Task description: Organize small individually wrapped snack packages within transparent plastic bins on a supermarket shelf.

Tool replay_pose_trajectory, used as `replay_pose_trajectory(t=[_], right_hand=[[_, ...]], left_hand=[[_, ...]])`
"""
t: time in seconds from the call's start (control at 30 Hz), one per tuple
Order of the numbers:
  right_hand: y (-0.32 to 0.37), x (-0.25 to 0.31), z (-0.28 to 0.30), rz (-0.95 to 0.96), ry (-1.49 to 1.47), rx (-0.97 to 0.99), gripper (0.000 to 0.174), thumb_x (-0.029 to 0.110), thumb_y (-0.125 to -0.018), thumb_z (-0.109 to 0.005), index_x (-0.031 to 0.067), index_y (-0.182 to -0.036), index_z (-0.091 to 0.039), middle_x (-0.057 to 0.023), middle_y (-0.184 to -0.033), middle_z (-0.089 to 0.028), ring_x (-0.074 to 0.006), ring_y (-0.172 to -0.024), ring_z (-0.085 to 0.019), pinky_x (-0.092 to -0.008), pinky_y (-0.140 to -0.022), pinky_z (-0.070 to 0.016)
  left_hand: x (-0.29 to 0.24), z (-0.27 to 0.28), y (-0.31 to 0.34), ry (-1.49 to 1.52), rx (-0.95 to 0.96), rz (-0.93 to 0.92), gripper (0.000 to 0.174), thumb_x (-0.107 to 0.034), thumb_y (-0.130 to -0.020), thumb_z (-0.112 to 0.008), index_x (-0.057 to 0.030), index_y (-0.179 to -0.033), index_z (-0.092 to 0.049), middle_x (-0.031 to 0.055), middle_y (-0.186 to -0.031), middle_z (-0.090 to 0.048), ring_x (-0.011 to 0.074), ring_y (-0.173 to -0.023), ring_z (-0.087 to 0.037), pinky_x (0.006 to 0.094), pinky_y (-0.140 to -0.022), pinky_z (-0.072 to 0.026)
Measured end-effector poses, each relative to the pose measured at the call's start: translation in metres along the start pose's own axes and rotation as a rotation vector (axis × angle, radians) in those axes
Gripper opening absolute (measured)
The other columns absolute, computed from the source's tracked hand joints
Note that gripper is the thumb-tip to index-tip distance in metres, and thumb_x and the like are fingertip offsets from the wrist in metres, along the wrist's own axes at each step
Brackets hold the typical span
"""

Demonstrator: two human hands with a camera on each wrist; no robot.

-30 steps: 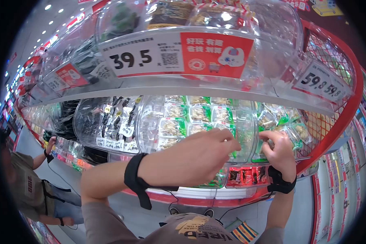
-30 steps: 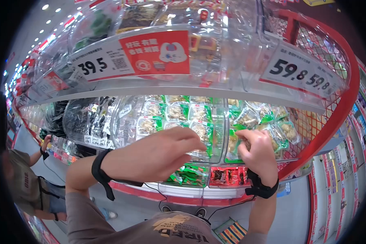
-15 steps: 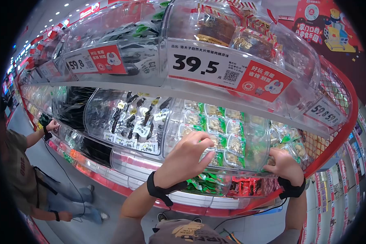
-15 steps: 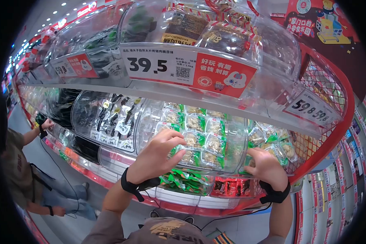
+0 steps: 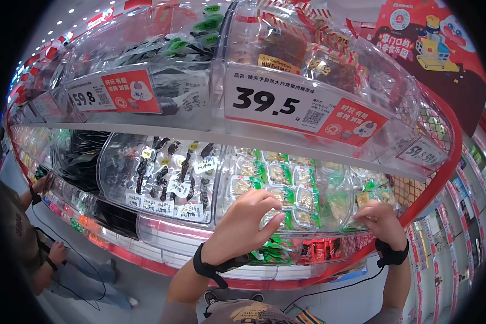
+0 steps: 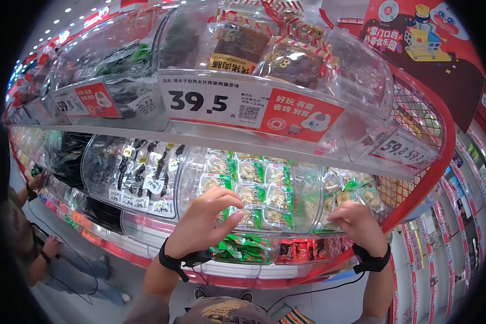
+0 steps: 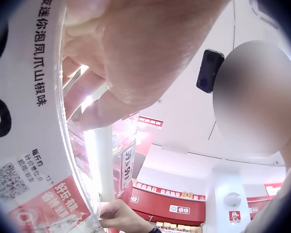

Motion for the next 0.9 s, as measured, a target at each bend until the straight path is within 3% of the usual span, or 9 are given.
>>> replay_pose_trajectory(t=[0.07,0.17,0.2,0.3,0.43,0.57,0.7,0.73,0.9], right_hand=[[0.006,-0.001,0.012,0.049,-0.018,-0.157,0.018,-0.006,-0.074,-0.069,0.0021,-0.09,-0.068,-0.0109,-0.087,-0.067,-0.0232,-0.081,-0.066,-0.0306,-0.073,-0.0508],[0.014,-0.016,0.028,-0.103,-0.146,-0.543,0.012,-0.006,-0.078,-0.066,0.0005,-0.088,-0.067,-0.0086,-0.086,-0.067,-0.0176,-0.082,-0.065,-0.0278,-0.075,-0.0501],[0.016,-0.027,0.025,-0.124,-0.239,-0.596,0.008,-0.005,-0.084,-0.064,-0.001,-0.091,-0.063,-0.0057,-0.087,-0.066,-0.012,-0.083,-0.063,-0.025,-0.075,-0.0488],[0.025,-0.038,0.011,-0.192,-0.409,-0.691,0.009,-0.003,-0.088,-0.062,-0.001,-0.097,-0.06,-0.0025,-0.087,-0.062,-0.0095,-0.081,-0.06,-0.0238,-0.075,-0.0479],[0.04,-0.035,0.004,-0.084,-0.551,-0.918,0.013,-0.004,-0.092,-0.056,-0.0003,-0.104,-0.054,-0.0036,-0.097,-0.057,-0.0091,-0.083,-0.056,-0.0231,-0.074,-0.0468],[0.045,-0.013,-0.001,0.054,-0.462,-1.112,0.015,-0.01,-0.09,-0.054,-0.0007,-0.102,-0.053,-0.01,-0.102,-0.056,-0.0132,-0.09,-0.055,-0.0253,-0.077,-0.0479],[0.043,0.021,-0.001,0.348,-0.266,-1.134,0.021,-0.015,-0.085,-0.053,-0.0019,-0.102,-0.052,-0.0161,-0.102,-0.057,-0.025,-0.09,-0.063,-0.0342,-0.081,-0.0528],[0.043,0.027,-0.001,0.42,-0.272,-1.145,0.022,-0.015,-0.083,-0.055,-0.0022,-0.101,-0.053,-0.0171,-0.103,-0.058,-0.0321,-0.092,-0.066,-0.0388,-0.082,-0.055],[0.005,0.09,-0.031,0.632,-0.256,-0.802,0.022,-0.011,-0.08,-0.062,-0.0045,-0.099,-0.056,-0.0177,-0.105,-0.06,-0.0381,-0.1,-0.066,-0.0406,-0.08,-0.0575]], left_hand=[[-0.002,0.0,-0.001,0.047,0.015,0.002,0.017,-0.015,-0.086,-0.066,-0.0009,-0.094,-0.062,0.0154,-0.095,-0.063,0.0349,-0.092,-0.059,0.0434,-0.083,-0.0468],[-0.001,0.001,0.001,0.029,-0.004,-0.005,0.017,-0.016,-0.086,-0.067,-0.0012,-0.094,-0.062,0.015,-0.096,-0.064,0.0342,-0.093,-0.06,0.0429,-0.083,-0.0468],[-0.001,0.002,0.0,0.001,0.007,0.012,0.017,-0.016,-0.085,-0.067,-0.0029,-0.096,-0.065,0.0131,-0.099,-0.066,0.0316,-0.095,-0.062,0.0403,-0.085,-0.0482],[-0.003,0.003,0.0,0.0,0.015,0.029,0.017,-0.015,-0.084,-0.068,-0.0027,-0.096,-0.066,0.0135,-0.098,-0.066,0.0315,-0.096,-0.062,0.04,-0.085,-0.0479],[0.001,0.005,0.0,0.044,-0.002,0.075,0.017,-0.013,-0.084,-0.068,-0.0021,-0.096,-0.066,0.014,-0.098,-0.067,0.0311,-0.094,-0.064,0.0385,-0.085,-0.0482],[0.008,0.008,0.002,0.13,-0.037,0.09,0.017,-0.017,-0.086,-0.068,-0.0024,-0.095,-0.066,0.0137,-0.094,-0.068,0.0283,-0.089,-0.065,0.0364,-0.082,-0.0495],[0.01,0.007,-0.001,0.111,-0.018,0.203,0.015,-0.012,-0.085,-0.067,-0.0014,-0.096,-0.069,0.0106,-0.093,-0.069,0.0193,-0.085,-0.063,0.031,-0.076,-0.0465],[0.009,0.006,-0.001,0.093,0.005,0.236,0.02,-0.019,-0.09,-0.064,-0.001,-0.097,-0.07,0.0109,-0.092,-0.069,0.0193,-0.086,-0.063,0.0318,-0.078,-0.0465],[0.009,0.0,0.0,0.258,0.05,0.242,0.036,-0.032,-0.097,-0.055,0.0009,-0.106,-0.068,0.0108,-0.095,-0.069,0.0206,-0.09,-0.064,0.0338,-0.083,-0.0475]])
Point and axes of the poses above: each hand's wrist, its own y-axis away from the middle knuckle, its own z-axis out of the back of the hand, x = y × z, the point moved 7 cm from there along -y, towards the middle knuckle
